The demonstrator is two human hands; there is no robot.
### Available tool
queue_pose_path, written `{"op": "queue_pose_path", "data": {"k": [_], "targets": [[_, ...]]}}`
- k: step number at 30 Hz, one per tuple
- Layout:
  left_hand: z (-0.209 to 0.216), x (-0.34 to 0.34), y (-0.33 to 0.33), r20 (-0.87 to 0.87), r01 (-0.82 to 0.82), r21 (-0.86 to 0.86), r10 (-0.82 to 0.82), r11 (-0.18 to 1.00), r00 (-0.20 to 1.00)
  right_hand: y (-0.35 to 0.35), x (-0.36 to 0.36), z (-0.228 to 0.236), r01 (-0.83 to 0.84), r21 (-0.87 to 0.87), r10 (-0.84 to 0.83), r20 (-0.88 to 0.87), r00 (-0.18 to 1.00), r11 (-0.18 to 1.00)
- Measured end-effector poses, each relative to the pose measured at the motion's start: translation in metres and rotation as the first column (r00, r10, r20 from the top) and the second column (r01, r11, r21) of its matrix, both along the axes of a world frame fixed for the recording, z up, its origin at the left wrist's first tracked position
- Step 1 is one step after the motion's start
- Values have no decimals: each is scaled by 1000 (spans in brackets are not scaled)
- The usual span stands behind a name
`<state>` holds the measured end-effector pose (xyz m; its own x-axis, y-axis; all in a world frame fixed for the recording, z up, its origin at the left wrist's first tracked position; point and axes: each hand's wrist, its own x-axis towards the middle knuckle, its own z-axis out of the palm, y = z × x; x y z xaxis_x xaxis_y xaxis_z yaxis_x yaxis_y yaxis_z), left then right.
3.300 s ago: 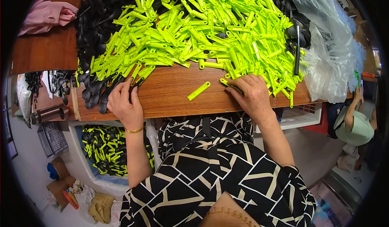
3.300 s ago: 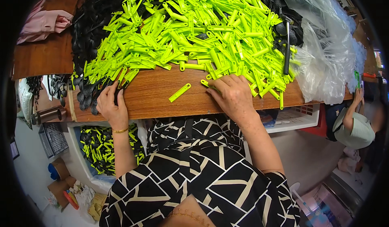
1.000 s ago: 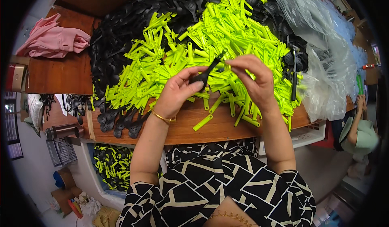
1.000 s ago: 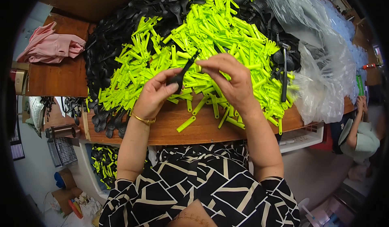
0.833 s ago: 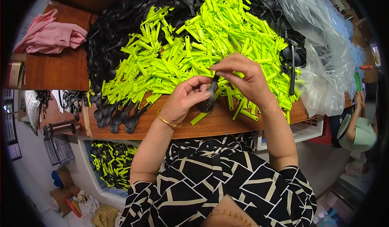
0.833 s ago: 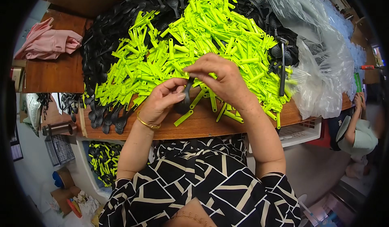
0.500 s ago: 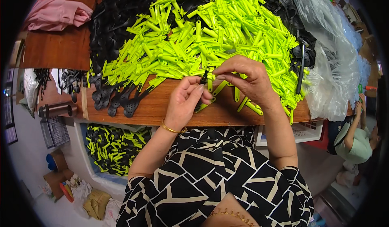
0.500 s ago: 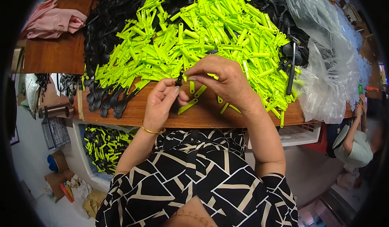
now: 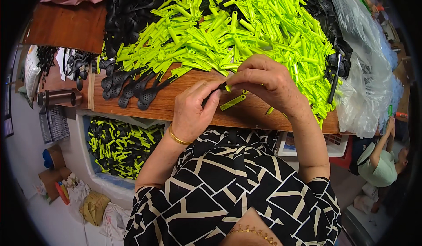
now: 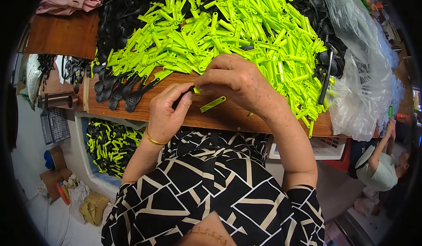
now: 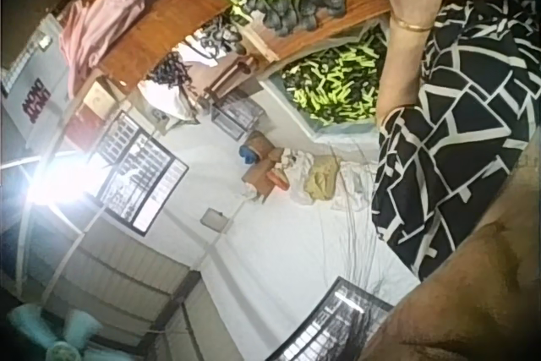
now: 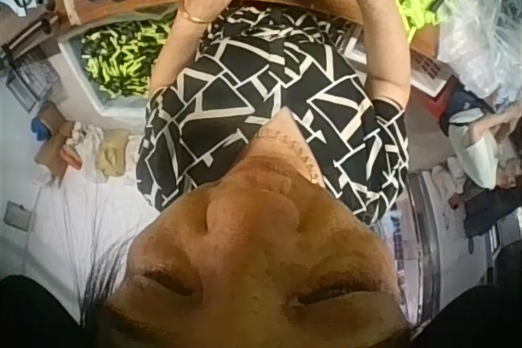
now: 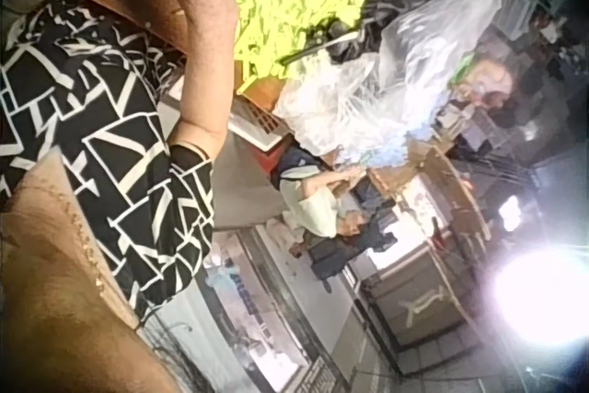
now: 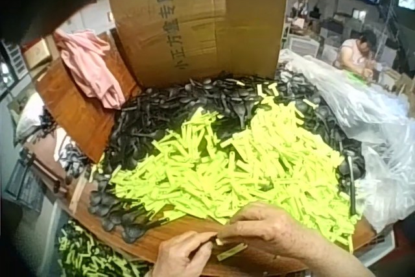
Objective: The person assembles kitchen utensils by inserting neon green plastic handles into black slotted spoon heads. They repeatedly pick a handle and a spoon head, align them, and press them together, then place the completed utensil on the table. The process is continuous and repetitive throughout the clip.
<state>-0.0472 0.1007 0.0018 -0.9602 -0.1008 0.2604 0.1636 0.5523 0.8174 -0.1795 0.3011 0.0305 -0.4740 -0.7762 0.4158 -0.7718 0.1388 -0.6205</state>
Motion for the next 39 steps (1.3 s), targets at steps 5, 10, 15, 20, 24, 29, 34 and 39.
{"op": "queue_pose_path", "data": {"k": [5, 10, 15, 20, 24, 29, 34, 39], "targets": [[1, 4, -3, 27, 21, -24, -21, 999, 999, -4, -2, 2, -46, 62, 51, -81, 995, 997], [0, 15, -11, 44, 80, -163, -74, 983, 996, -12, 19, -9, 47, 47, -45, -39, 998, 998], [-25, 66, -34, 372, 110, 423, -283, 899, 884, -20, 31, -30, -145, 203, 191, -232, 954, 968], [-81, 120, -46, 533, -259, 777, -379, 574, 756, -43, 56, -75, -332, 123, 351, -200, 915, 935], [-101, 138, -21, 573, -377, 735, -220, 564, 789, -47, 53, -82, -377, 165, 403, -171, 899, 912], [-118, 135, -7, 569, -394, 671, -95, 629, 817, -43, 44, -80, -377, 165, 398, -123, 909, 912], [-109, 155, -11, 604, -401, 635, -101, 660, 790, -46, 58, -91, -445, 81, 452, -96, 887, 892], [-125, 145, -3, 564, -433, 743, -130, 510, 815, -50, 53, -94, -419, 124, 429, -65, 901, 899]]}}
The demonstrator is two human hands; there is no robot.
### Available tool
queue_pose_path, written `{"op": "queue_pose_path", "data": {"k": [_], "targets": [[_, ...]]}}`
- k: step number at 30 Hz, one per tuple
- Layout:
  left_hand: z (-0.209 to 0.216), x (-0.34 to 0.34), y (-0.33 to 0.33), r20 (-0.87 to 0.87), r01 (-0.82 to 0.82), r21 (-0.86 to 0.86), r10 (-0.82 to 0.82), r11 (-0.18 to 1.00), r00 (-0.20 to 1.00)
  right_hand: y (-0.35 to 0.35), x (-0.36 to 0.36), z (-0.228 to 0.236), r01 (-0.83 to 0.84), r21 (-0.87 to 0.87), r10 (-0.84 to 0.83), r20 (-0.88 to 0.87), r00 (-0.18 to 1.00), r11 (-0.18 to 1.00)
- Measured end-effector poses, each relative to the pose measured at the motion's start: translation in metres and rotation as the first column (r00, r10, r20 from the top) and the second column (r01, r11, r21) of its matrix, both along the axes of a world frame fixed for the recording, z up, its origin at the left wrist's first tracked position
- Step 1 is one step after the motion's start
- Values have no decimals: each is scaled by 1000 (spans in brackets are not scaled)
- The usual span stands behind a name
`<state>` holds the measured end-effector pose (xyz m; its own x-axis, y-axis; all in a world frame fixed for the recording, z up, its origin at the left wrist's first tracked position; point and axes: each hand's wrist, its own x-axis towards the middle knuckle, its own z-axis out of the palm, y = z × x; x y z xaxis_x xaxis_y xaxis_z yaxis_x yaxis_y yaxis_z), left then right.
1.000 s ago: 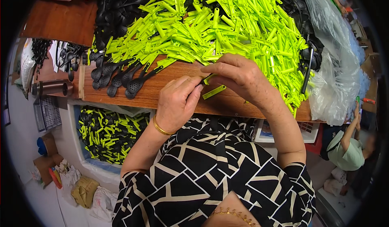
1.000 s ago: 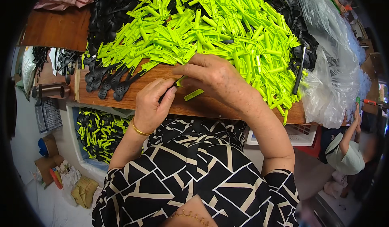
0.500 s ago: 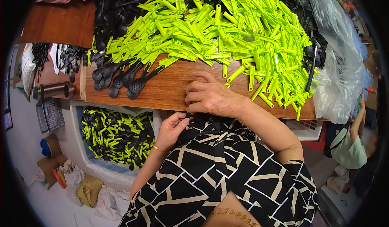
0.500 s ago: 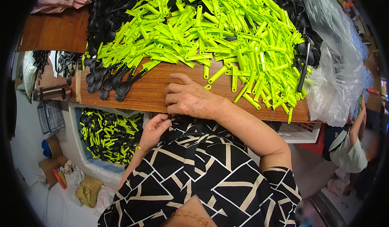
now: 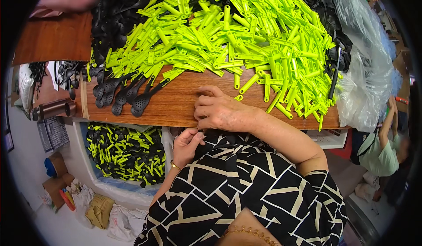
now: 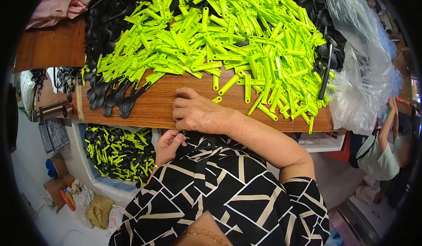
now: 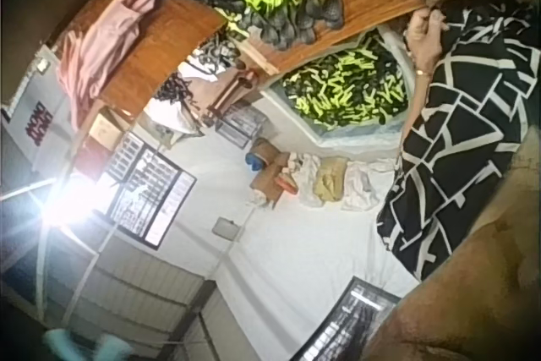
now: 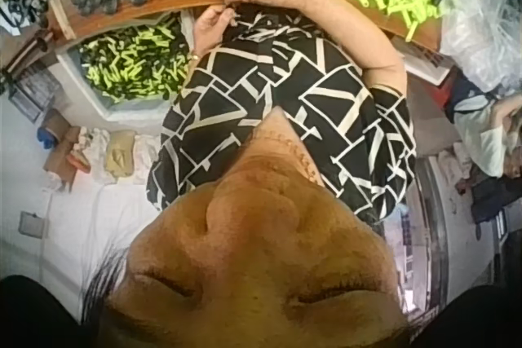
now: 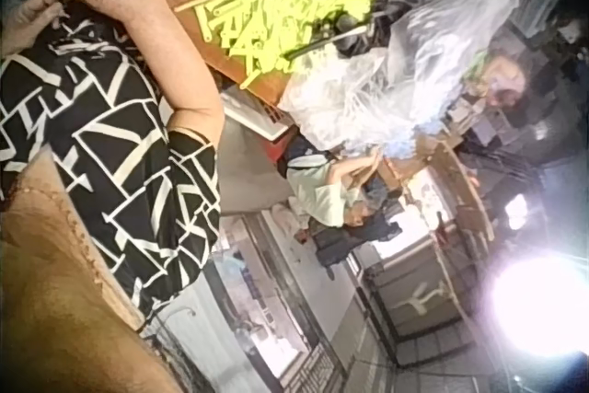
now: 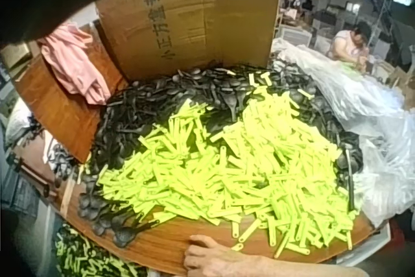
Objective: The person assembles kitchen utensils by inserting neon green plastic handles into black slotted spoon heads. They repeatedly pick a handle and a spoon head, align them, and press them together, then place the completed utensil on the table. The process is continuous and repetitive throughout the clip.
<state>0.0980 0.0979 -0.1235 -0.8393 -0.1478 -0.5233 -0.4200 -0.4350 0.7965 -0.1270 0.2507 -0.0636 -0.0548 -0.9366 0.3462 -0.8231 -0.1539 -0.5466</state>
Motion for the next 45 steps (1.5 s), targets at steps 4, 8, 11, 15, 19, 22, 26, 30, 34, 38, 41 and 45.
{"op": "queue_pose_path", "data": {"k": [4, 8, 11, 15, 19, 22, 26, 30, 34, 38, 41, 45], "targets": [[-4, 4, 6, 6, -43, -40, 43, 998, 999, 2, -1, 2, 22, 21, -22, -3, 1000, 1000], [-29, 12, 16, -160, -110, -223, 75, 968, 984, 3, 4, 3, 65, 6, -65, -12, 998, 998], [-50, 12, 15, -246, -117, -494, -10, 862, 969, 7, 9, 0, 98, -2, -98, -22, 995, 995], [-29, 2, 18, -178, -191, -122, 168, 974, 970, 5, 14, 5, 189, 19, -188, -32, 982, 982], [2, -5, 10, 14, -224, 116, 223, 968, 975, 5, 16, 11, 200, 63, -195, -79, 978, 978], [4, -5, 4, 22, -153, 79, 151, 985, 988, 8, 18, 21, 204, 70, -200, -59, 978, 976], [22, 2, 1, -47, -74, -78, 70, 994, 996, 11, 17, 28, 181, 51, -186, 111, 976, 982], [46, -15, 1, -175, -64, -383, -4, 921, 985, 19, 19, 34, 280, 5, -280, 79, 957, 960], [65, -41, 2, -185, -31, -599, -101, 800, 978, 28, 12, 47, 327, -2, -327, 53, 944, 945], [72, -54, -3, -254, -77, -617, -106, 783, 961, 37, 4, 56, 452, -100, -450, 39, 892, 887], [77, -70, -25, -251, -133, -760, -98, 636, 963, 73, -11, 50, 668, -121, -668, 48, 743, 735], [73, -94, -49, -248, -183, -897, -116, 402, 962, 128, -20, 36, 858, 35, -840, -186, 509, 512]]}}
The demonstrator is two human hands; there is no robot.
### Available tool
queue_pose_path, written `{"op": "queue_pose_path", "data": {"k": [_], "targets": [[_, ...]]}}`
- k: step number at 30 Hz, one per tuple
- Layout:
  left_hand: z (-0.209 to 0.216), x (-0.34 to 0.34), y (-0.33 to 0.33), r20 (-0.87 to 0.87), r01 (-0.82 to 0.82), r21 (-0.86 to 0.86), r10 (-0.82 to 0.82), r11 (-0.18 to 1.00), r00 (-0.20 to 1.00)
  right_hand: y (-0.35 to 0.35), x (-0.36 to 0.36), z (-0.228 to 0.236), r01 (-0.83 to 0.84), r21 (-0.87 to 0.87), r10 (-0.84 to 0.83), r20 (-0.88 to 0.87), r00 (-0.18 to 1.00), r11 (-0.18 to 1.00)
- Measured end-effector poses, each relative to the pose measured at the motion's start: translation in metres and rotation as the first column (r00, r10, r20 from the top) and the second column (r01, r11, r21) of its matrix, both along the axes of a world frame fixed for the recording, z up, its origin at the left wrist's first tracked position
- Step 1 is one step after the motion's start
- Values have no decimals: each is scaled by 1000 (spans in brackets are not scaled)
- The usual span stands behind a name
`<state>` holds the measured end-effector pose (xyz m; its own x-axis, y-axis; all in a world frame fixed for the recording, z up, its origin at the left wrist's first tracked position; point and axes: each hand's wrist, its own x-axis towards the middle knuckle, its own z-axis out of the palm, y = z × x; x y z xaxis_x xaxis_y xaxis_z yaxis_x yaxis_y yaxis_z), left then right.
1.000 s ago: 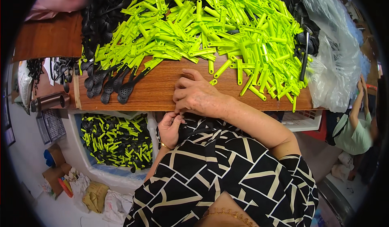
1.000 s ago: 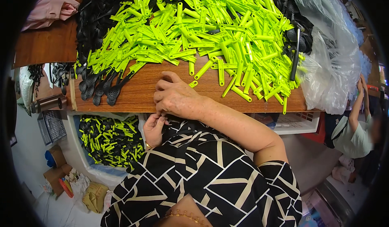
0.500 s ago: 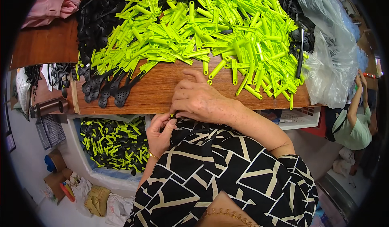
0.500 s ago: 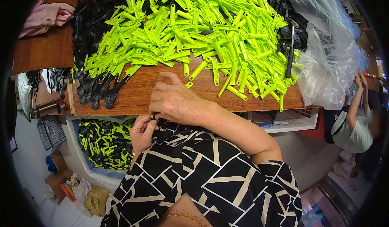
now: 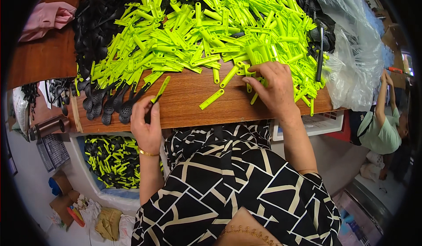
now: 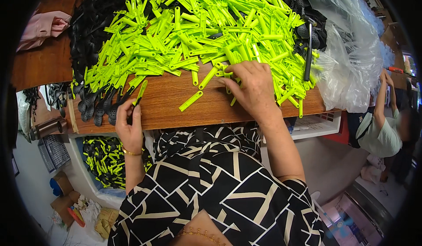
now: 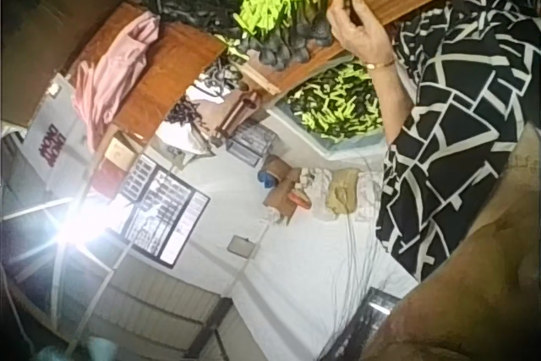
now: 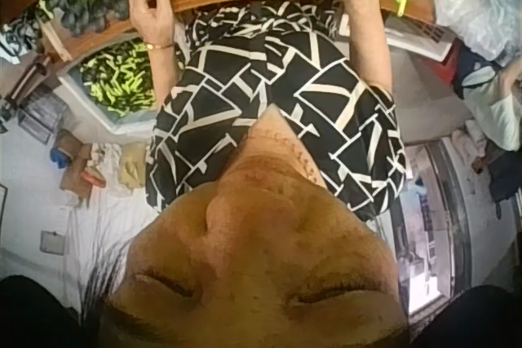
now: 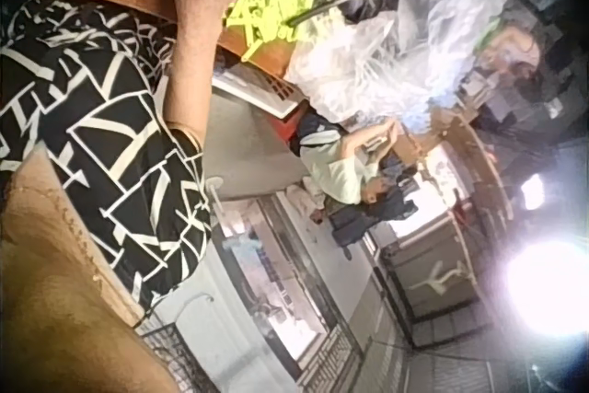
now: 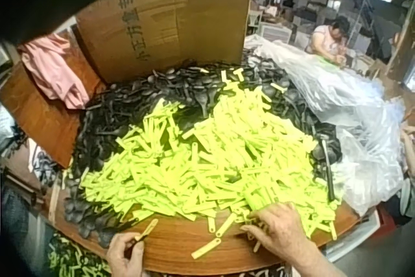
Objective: The person assembles kitchen utensils by inserting neon green plastic handles into black slotted spoon heads. They repeatedly pick a handle and a spoon head, align them, and press them together, then place the completed utensil on the table. The process is continuous and repetitive throughout the clip.
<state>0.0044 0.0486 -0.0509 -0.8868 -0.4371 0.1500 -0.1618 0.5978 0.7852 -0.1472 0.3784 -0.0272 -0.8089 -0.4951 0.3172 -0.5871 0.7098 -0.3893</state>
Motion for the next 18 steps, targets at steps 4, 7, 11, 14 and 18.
{"op": "queue_pose_path", "data": {"k": [4, 7, 11, 14, 18], "targets": [[-4, -25, -12, 139, 53, -317, -9, 947, 990, -5, 2, -8, 104, 105, -102, -23, 994, 989], [-13, -39, -15, -11, -29, -569, 28, 822, 1000, -9, -1, -13, 140, 119, -133, -59, 989, 983], [-19, -47, -13, -97, -123, -609, 80, 783, 992, 0, -4, -19, 100, -8, -100, -64, 993, 995], [-19, -48, -11, -78, -97, -603, 62, 791, 995, 5, 0, -18, 93, -86, -91, 23, 996, 992], [-9, -58, -3, -126, -64, -550, -8, 833, 992, 3, 6, -12, 59, -138, -52, 52, 997, 989]]}}
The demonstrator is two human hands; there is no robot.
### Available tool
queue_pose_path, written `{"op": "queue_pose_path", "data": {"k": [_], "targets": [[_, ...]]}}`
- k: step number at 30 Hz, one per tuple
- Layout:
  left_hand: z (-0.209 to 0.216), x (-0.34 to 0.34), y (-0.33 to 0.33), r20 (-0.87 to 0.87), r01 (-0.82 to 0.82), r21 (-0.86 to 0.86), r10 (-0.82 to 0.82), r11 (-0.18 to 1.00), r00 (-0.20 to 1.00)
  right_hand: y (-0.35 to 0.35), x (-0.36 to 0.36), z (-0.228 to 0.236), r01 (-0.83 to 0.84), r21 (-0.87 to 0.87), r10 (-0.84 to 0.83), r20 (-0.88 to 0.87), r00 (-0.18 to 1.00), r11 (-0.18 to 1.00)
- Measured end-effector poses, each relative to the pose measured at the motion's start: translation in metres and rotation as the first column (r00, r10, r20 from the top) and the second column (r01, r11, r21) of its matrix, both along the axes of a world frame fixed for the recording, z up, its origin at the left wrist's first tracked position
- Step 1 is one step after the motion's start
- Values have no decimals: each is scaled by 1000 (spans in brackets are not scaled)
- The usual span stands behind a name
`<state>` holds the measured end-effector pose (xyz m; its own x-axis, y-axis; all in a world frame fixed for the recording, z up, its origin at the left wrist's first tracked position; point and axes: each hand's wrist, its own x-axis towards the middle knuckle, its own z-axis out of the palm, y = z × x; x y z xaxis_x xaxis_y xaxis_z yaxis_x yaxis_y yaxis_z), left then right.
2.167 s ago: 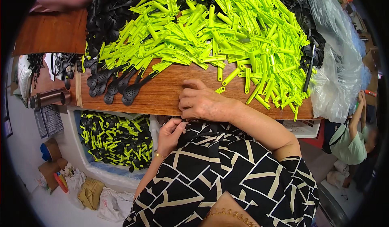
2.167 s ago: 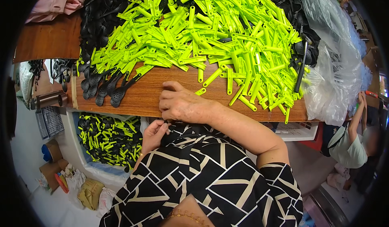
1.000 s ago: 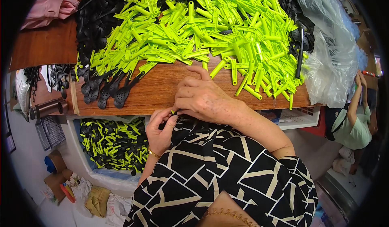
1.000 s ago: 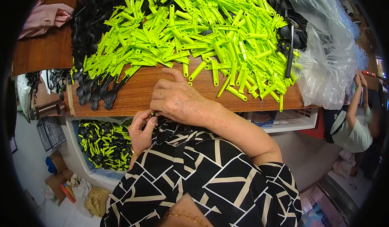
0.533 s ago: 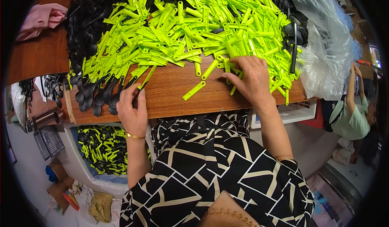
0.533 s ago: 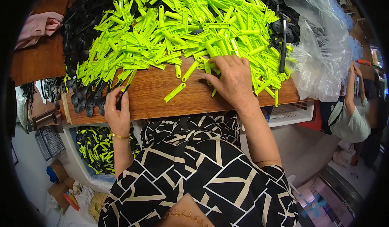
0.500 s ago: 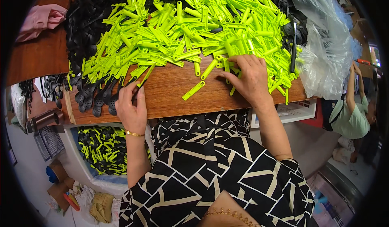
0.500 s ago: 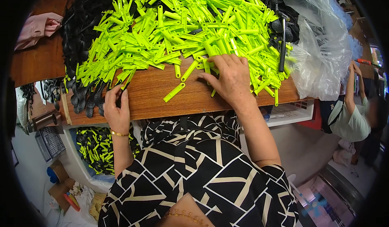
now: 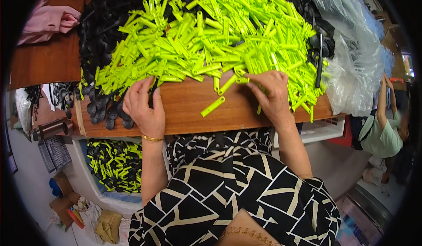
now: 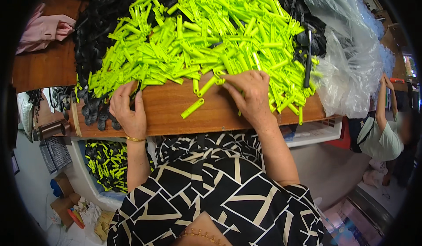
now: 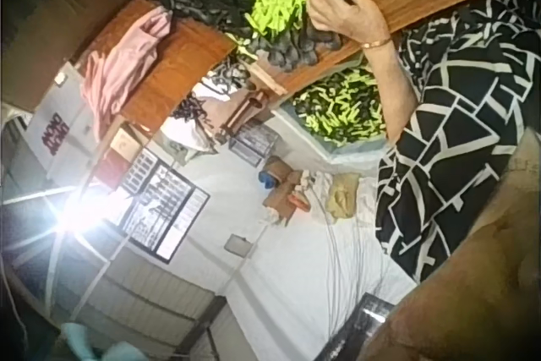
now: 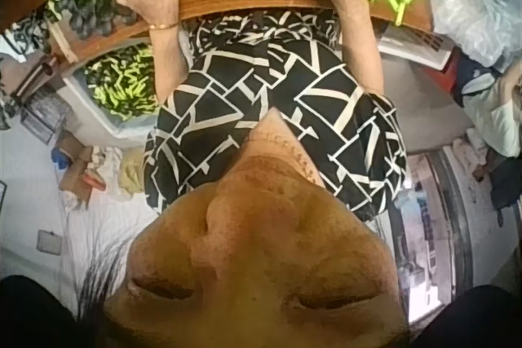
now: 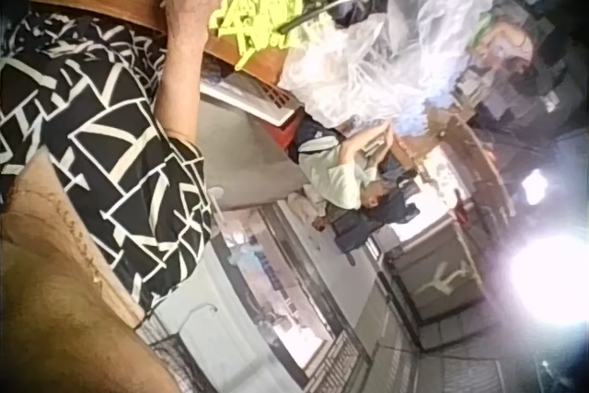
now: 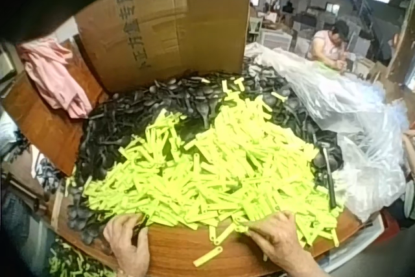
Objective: The person assembles kitchen utensils by inserting neon green plastic handles into black slotted spoon heads. They repeatedly pick a handle and a spoon head, align them, and press them together, then place the completed utensil on the table. The process is continuous and repetitive throughout the clip.
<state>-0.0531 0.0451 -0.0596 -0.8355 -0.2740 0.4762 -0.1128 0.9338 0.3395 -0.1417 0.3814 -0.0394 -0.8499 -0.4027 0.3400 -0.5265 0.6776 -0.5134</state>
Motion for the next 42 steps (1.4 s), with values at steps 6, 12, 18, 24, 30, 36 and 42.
{"op": "queue_pose_path", "data": {"k": [6, 12, 18, 24, 30, 36, 42], "targets": [[45, -80, 31, -27, 288, -68, -290, 955, 957, -7, -14, -14, -69, -11, 68, -85, 994, 998], [15, -235, 27, -33, 287, -198, -299, 937, 954, -9, -24, -21, -49, -28, 47, -75, 996, 998], [22, -328, 38, 53, 256, -202, -250, 946, 967, -6, -25, -18, -41, -42, 38, -69, 997, 998], [37, -357, 41, 130, 357, -619, -357, 699, 925, -5, -26, -18, -50, -56, 49, -30, 998, 997], [50, -336, 8, -59, 462, -581, -601, 670, 797, -3, -26, -19, -60, -121, 57, -28, 998, 991], [62, -227, 32, -8, 557, -105, -560, 824, 828, -2, -31, 0, 8, -414, 54, 137, 989, 910], [52, -148, 65, -36, 549, 506, -619, 666, 785, -5, -53, 28, 3, -552, 76, 120, 990, 834]]}}
